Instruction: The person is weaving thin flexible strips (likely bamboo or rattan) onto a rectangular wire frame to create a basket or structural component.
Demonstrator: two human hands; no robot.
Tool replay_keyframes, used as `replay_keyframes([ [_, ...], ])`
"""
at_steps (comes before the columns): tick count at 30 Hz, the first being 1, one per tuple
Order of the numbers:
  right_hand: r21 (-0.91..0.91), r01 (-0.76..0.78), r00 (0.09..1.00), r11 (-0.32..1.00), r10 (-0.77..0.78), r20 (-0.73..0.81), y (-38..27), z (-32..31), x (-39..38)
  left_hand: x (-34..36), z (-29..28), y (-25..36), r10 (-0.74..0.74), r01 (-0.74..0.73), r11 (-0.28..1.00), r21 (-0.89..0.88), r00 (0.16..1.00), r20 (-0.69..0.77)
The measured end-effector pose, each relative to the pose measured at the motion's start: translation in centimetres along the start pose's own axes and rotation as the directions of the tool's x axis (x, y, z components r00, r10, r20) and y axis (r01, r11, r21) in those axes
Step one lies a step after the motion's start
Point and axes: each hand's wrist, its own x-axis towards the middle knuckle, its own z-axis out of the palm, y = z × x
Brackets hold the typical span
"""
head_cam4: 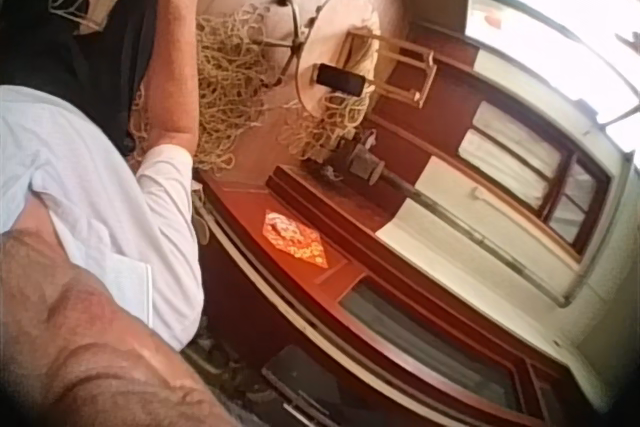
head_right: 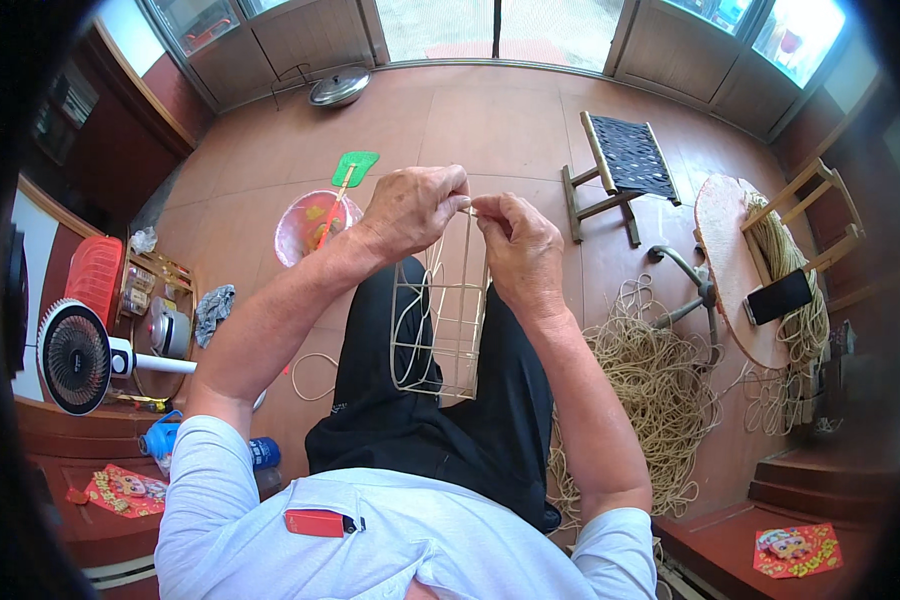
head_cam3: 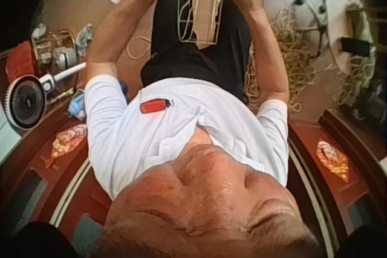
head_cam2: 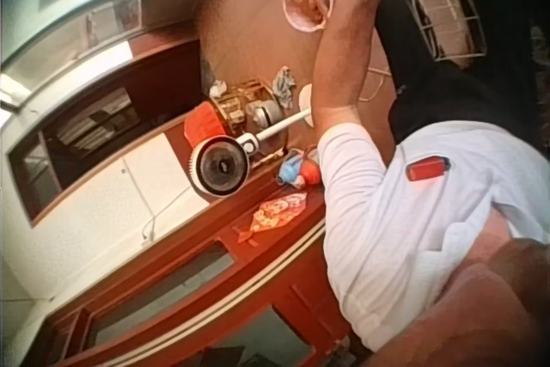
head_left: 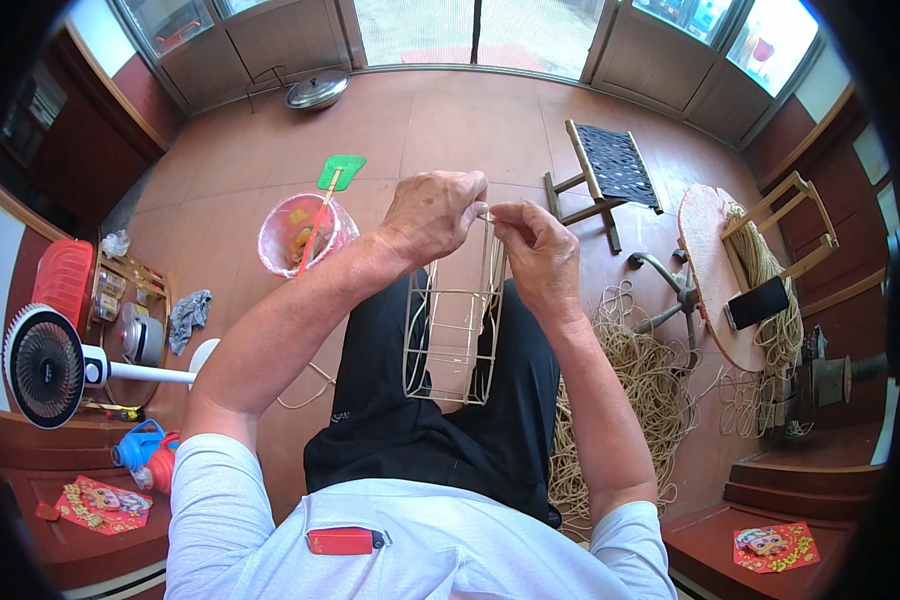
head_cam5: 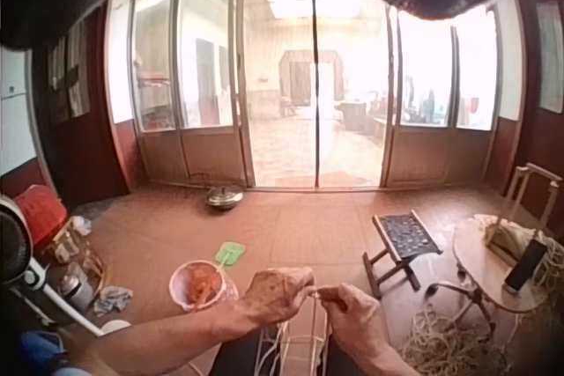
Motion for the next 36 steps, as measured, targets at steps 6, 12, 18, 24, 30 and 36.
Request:
replay_keyframes([
  [6,-0.128,0.130,0.991,0.983,-0.126,0.041,-0.1,-0.6,-0.1,2.5,-1.1,-1.0,-0.052,0.073,0.994,-0.084,0.971,0.233],
  [12,-0.182,0.140,0.990,0.973,-0.133,0.049,0.1,-0.7,0.1,4.6,-2.3,-1.6,-0.125,0.285,0.932,-0.224,0.832,0.540],
  [18,-0.210,0.113,0.990,0.971,-0.092,0.107,-0.2,-1.2,0.7,1.6,0.4,-4.5,-0.124,0.175,0.959,-0.221,0.966,0.227],
  [24,-0.189,0.080,0.989,0.979,-0.054,0.140,-0.2,-1.7,0.8,-5.3,0.2,2.7,-0.346,0.261,0.883,-0.390,0.924,-0.164],
  [30,-0.221,0.098,0.982,0.970,-0.057,0.182,-0.2,-1.4,1.2,-6.2,3.5,5.0,-0.492,0.340,0.476,-0.811,0.868,0.075],
  [36,-0.266,0.137,0.976,0.954,-0.084,0.202,0.2,-1.6,1.3,-5.3,5.0,4.5,-0.414,0.299,0.731,-0.613,0.909,-0.050],
])
